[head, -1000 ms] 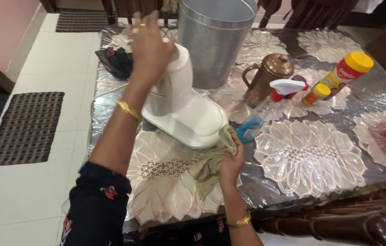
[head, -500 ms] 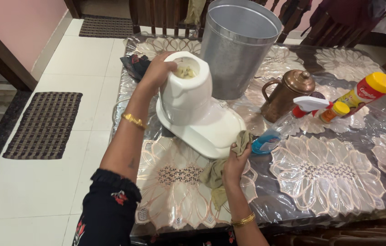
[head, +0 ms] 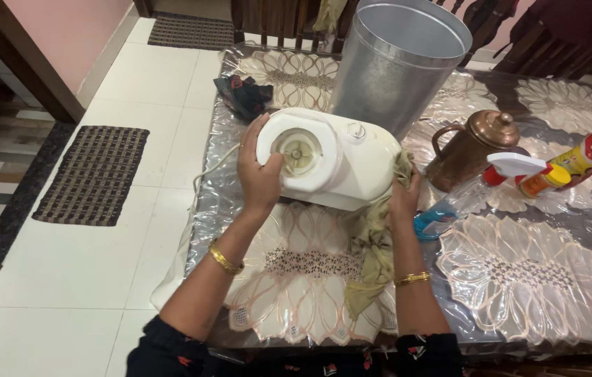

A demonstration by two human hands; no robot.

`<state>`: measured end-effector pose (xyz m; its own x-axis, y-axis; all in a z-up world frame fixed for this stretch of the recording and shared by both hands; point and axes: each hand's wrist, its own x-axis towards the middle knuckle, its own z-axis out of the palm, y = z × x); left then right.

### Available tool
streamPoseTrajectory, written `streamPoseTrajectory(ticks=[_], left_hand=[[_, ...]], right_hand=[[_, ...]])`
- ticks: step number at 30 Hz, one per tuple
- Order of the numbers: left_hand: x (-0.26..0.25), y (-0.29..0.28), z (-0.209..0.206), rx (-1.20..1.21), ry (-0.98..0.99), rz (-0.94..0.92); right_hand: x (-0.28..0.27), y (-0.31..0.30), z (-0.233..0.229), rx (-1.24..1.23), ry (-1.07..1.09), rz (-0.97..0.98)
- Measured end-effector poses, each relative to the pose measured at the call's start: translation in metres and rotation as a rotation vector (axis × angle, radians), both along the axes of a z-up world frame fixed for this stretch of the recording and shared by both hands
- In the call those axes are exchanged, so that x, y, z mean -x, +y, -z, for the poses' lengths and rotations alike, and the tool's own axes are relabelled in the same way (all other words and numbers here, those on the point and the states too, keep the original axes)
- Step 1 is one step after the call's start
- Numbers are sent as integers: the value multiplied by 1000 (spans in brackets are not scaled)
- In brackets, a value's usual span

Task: The person cleans the inside of a white blender base using a cloth. They wipe the interior surfaces and the blade area, then spray a cleaning solution from a bottle into the base and continue wiping with the cloth.

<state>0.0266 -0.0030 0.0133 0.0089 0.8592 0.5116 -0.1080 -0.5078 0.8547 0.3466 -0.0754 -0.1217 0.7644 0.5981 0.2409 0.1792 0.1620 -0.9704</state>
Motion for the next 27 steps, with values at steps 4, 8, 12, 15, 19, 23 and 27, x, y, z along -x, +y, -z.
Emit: streamPoseTrajectory(ticks=[4, 8, 12, 15, 19, 23, 27], left_hand=[[-2, 0, 5, -53, -12, -27], [-5, 1, 10, -40, -66, -17], [-5, 3, 18, -93, -130, 14], [-4, 1, 30, -187, -138, 9], [-5, 2, 38, -290, -121, -51], [-8, 3, 40, -305, -134, -80], [-11, 3, 41, -315, -151, -117]], right_hand=[[7, -18, -18, -164, -153, 247], [47, -59, -74, -303, -10, 282], [87, -78, -122, -255, -196, 104], [119, -70, -141, -183, -451, 27], [159, -50, -167, -80, -1014, 21], [200, -25, -184, -94, -1190, 2], [227, -7, -187, -113, -1207, -136]])
